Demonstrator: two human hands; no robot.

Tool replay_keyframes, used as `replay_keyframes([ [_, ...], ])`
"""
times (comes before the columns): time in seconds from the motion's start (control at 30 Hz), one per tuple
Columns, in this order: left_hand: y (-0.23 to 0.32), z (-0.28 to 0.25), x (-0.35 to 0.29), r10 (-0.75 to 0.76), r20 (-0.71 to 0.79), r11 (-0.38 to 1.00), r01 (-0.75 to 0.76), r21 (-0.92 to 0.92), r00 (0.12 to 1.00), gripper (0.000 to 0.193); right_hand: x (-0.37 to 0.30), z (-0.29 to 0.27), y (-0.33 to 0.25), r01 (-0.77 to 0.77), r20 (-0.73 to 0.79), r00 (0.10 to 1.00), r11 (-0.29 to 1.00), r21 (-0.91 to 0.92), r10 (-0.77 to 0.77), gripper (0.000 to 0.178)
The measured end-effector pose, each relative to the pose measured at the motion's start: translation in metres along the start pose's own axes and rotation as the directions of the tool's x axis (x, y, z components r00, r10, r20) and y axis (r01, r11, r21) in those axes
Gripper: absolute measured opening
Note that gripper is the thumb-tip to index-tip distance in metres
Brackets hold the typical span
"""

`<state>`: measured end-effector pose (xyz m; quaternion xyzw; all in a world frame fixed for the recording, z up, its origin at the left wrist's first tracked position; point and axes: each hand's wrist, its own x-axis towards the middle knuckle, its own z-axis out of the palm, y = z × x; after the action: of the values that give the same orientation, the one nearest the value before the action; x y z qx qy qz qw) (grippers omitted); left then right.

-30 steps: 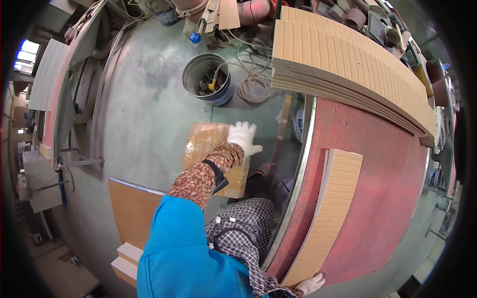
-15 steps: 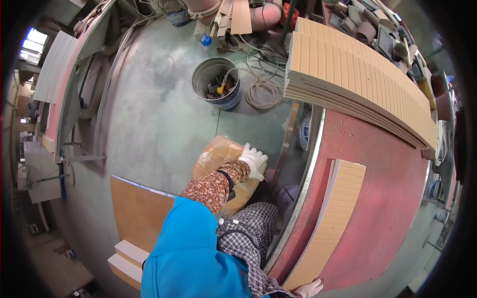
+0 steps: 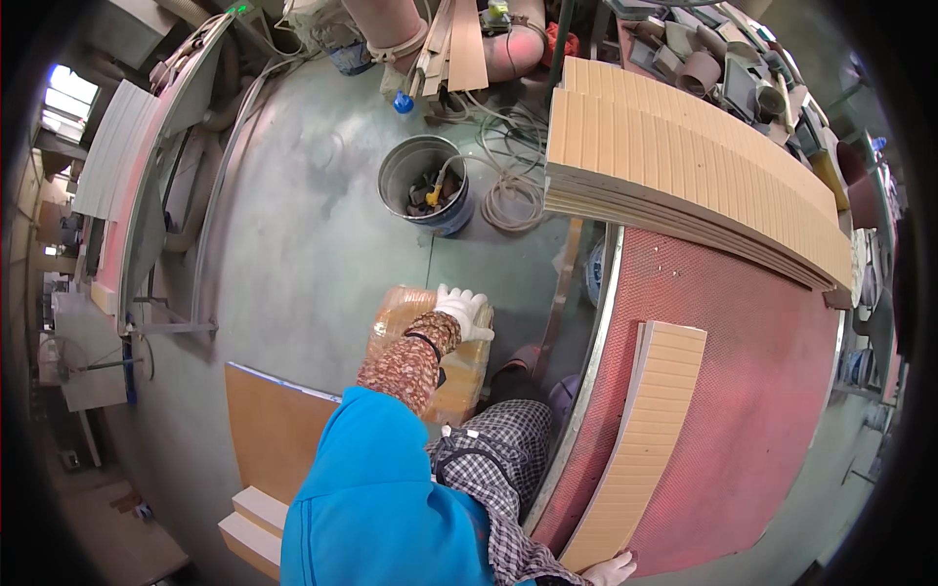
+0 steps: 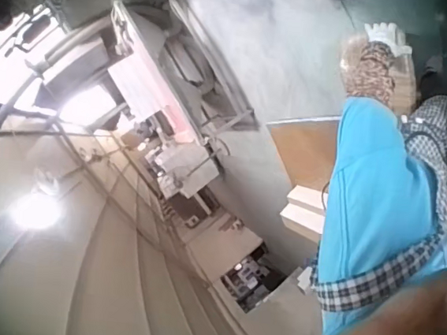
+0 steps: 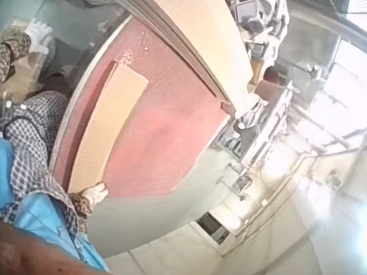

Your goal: The recorder is sanding the edges of wooden furniture panels using sandpaper in a manufacturing workshop.

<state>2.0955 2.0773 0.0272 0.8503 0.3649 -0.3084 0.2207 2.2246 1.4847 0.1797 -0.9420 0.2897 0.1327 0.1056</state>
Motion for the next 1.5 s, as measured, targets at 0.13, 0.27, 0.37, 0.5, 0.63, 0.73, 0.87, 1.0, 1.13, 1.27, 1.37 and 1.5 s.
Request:
replay_keyframes([
  [0.13, 0.022, -0.007, 0.004, 0.001, 0.053, 1.0, -0.002, 0.021, 0.999, 0.091, 0.022, 0.004, 0.044, 0.113, 0.016, 0.994, 0.992, -0.052, -0.113, 0.062],
  [0.27, 0.023, -0.005, -0.015, 0.014, -0.159, 0.997, -0.002, 0.073, 0.987, 0.081, 0.004, 0.008, 0.024, 0.27, -0.158, 0.955, 0.956, 0.117, -0.251, 0.051],
  [0.37, 0.043, -0.019, -0.033, 0.211, -0.518, 0.97, -0.242, 0.008, 0.829, 0.079, -0.018, 0.007, 0.013, 0.274, -0.217, 0.95, 0.936, 0.222, -0.226, 0.04],
  [0.5, 0.104, -0.097, -0.109, 0.595, -0.638, 0.758, -0.606, 0.242, 0.489, 0.079, -0.021, 0.022, 0.039, 0.26, -0.293, 0.94, 0.924, 0.28, -0.175, 0.036],
  [0.63, 0.188, -0.127, -0.179, 0.925, -0.312, 0.337, -0.849, 0.406, 0.217, 0.09, -0.039, 0.011, 0.045, 0.235, -0.261, 0.947, 0.957, 0.172, -0.186, 0.032],
  [0.73, 0.248, -0.097, -0.184, 0.99, 0.043, 0.099, -0.879, 0.466, 0.134, 0.106, -0.03, 0.014, 0.049, 0.289, -0.275, 0.931, 0.944, 0.157, -0.24, 0.03],
  [0.87, 0.332, -0.068, -0.199, 0.92, 0.392, -0.201, -0.841, 0.502, 0.014, 0.111, -0.04, -0.019, 0.053, 0.125, -0.2, 0.974, 0.986, 0.108, -0.102, 0.031],
  [1.0, 0.36, -0.077, -0.213, 0.822, 0.565, -0.303, -0.786, 0.539, 0.07, 0.111, -0.049, -0.005, 0.041, 0.092, -0.264, 0.962, 0.992, 0.083, -0.067, 0.031],
  [1.13, 0.364, -0.075, -0.209, 0.769, 0.636, -0.337, -0.808, 0.484, 0.06, 0.114, -0.06, 0.004, 0.029, 0.01, -0.409, 0.912, 0.998, 0.068, 0.018, 0.029],
  [1.27, 0.365, -0.078, -0.194, 0.743, 0.669, -0.345, -0.841, 0.416, 0.025, 0.117, -0.067, 0.009, 0.026, 0.047, -0.455, 0.89, 0.997, 0.063, -0.013, 0.026],
  [1.37, 0.37, -0.078, -0.189, 0.725, 0.688, -0.349, -0.851, 0.393, 0.021, 0.117, -0.067, 0.008, 0.021, 0.013, -0.461, 0.887, 0.996, 0.083, 0.027, 0.028],
  [1.5, 0.366, -0.079, -0.186, 0.766, 0.642, -0.353, -0.824, 0.444, 0.018, 0.118, -0.067, 0.005, 0.013, 0.018, -0.491, 0.871, 0.997, 0.076, 0.022, 0.028],
])
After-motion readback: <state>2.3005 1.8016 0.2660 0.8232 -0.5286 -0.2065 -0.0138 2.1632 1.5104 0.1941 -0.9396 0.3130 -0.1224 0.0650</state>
